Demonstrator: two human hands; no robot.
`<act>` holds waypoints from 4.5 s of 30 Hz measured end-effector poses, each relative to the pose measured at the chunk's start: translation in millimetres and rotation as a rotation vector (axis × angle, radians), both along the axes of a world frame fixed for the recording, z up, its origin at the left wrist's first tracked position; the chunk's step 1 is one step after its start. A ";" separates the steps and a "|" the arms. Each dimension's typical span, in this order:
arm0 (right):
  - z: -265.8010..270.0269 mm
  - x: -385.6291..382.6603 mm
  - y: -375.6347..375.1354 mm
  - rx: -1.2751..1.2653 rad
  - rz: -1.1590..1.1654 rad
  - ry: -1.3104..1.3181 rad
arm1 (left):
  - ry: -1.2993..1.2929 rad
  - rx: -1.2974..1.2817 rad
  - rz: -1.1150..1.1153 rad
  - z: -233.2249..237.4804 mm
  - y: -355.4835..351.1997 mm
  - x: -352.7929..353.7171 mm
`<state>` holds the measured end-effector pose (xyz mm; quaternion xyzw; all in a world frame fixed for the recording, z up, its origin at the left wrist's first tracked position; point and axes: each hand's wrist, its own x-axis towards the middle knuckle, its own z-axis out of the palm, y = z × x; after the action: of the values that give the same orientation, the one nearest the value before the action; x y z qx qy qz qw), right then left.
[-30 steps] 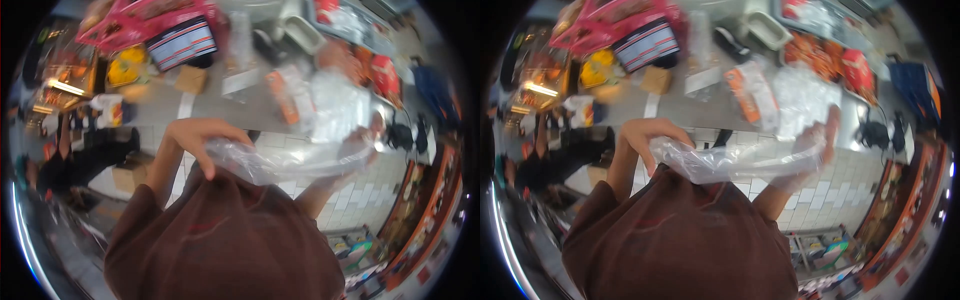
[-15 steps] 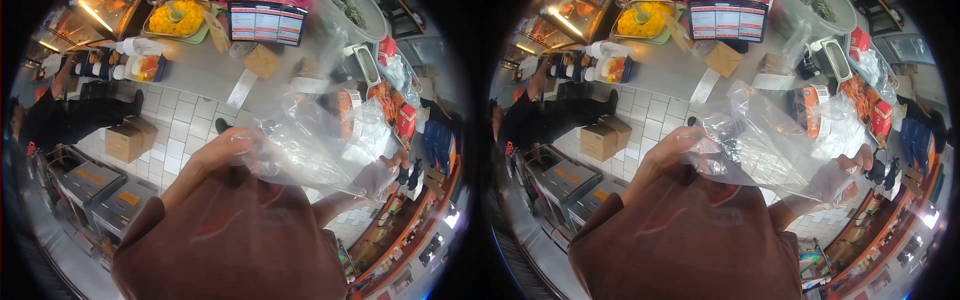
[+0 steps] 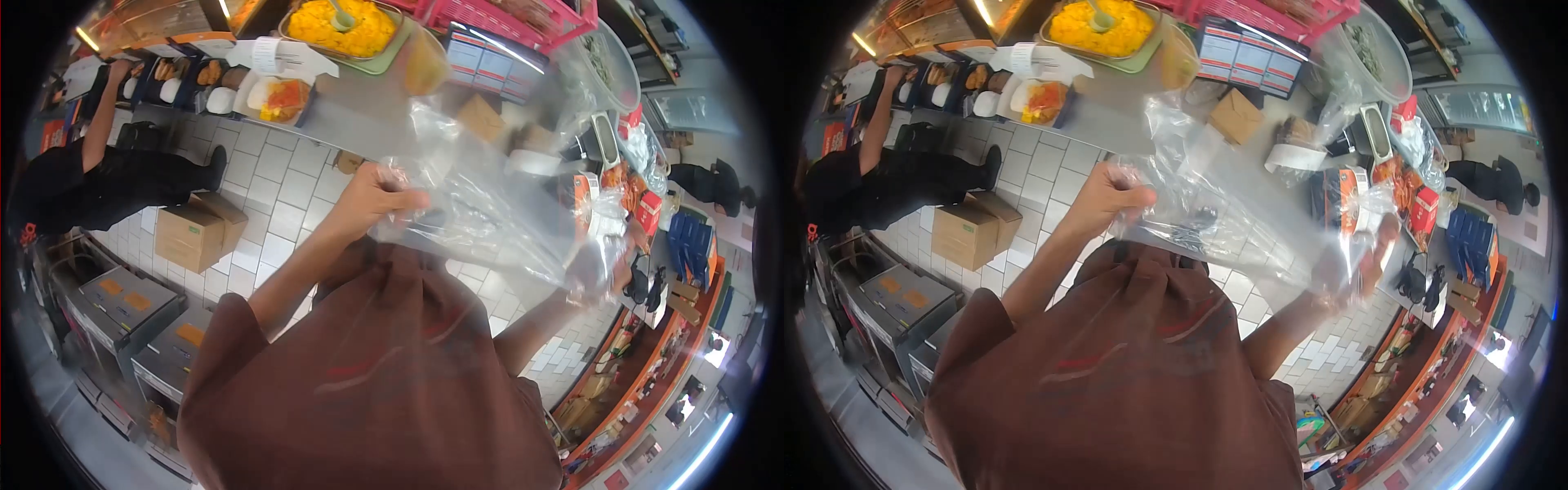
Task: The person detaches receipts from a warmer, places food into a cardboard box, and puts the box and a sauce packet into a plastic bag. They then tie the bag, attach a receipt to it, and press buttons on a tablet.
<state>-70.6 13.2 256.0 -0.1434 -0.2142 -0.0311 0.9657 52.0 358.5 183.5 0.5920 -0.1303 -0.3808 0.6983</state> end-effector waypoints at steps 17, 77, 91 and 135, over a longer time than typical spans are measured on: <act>-156.6 149.9 121.3 -0.917 -0.324 0.687 | 0.197 -0.303 0.698 -25.8 127.0 -76.9; -144.8 151.6 236.0 -1.127 -0.409 0.649 | -0.951 1.134 1.052 -63.5 134.3 -59.1; -110.7 180.0 160.2 -2.098 -0.819 0.039 | -0.832 0.767 0.805 -52.5 158.4 -5.1; -263.4 231.7 120.4 -2.432 -0.007 -0.209 | -0.917 1.017 -0.539 -132.5 -39.6 136.0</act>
<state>161.1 133.6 -7.4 -0.9510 -0.1800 0.1757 0.1799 188.0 318.8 51.1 0.8900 -0.3573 -0.2669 0.0949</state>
